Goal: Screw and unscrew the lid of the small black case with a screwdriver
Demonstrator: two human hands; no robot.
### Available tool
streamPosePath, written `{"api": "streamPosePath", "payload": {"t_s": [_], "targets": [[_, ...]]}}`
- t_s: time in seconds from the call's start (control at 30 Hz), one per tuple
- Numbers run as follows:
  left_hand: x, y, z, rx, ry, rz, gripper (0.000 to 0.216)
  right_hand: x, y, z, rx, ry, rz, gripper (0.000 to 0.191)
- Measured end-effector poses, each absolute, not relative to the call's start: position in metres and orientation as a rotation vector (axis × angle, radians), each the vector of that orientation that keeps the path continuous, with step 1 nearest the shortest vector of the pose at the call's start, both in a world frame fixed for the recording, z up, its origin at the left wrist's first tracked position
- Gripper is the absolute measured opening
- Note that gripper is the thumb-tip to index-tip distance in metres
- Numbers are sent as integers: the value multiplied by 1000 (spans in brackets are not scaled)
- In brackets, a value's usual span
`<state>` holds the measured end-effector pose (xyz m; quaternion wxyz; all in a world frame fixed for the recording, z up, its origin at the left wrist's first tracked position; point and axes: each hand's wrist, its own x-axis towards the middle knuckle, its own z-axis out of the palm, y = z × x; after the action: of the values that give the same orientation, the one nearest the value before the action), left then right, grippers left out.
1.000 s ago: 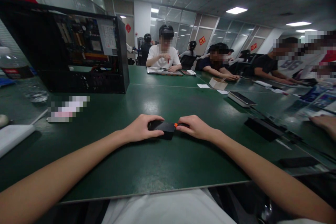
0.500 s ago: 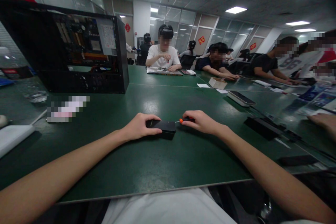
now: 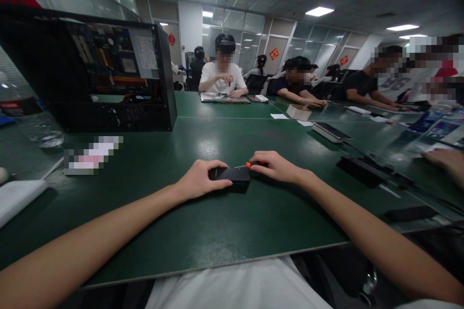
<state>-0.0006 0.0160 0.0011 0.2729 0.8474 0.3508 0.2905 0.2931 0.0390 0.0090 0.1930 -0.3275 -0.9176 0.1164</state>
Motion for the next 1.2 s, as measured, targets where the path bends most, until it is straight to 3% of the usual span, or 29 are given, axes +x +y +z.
{"api": "streamPosePath", "payload": {"t_s": [0.5, 0.97, 1.13, 1.2], "targets": [[-2, 15, 1, 2287, 991, 814, 41, 285, 30, 6, -760, -2586, 176, 28], [-2, 18, 9, 2225, 1062, 1006, 38, 284, 34, 2, -851, -2527, 322, 23], [-17, 42, 7, 2151, 1298, 920, 68, 284, 34, 1, -1067, -2516, 187, 23], [-24, 51, 6, 2184, 1343, 864, 66, 280, 34, -2, -1145, -2521, 167, 24]]}}
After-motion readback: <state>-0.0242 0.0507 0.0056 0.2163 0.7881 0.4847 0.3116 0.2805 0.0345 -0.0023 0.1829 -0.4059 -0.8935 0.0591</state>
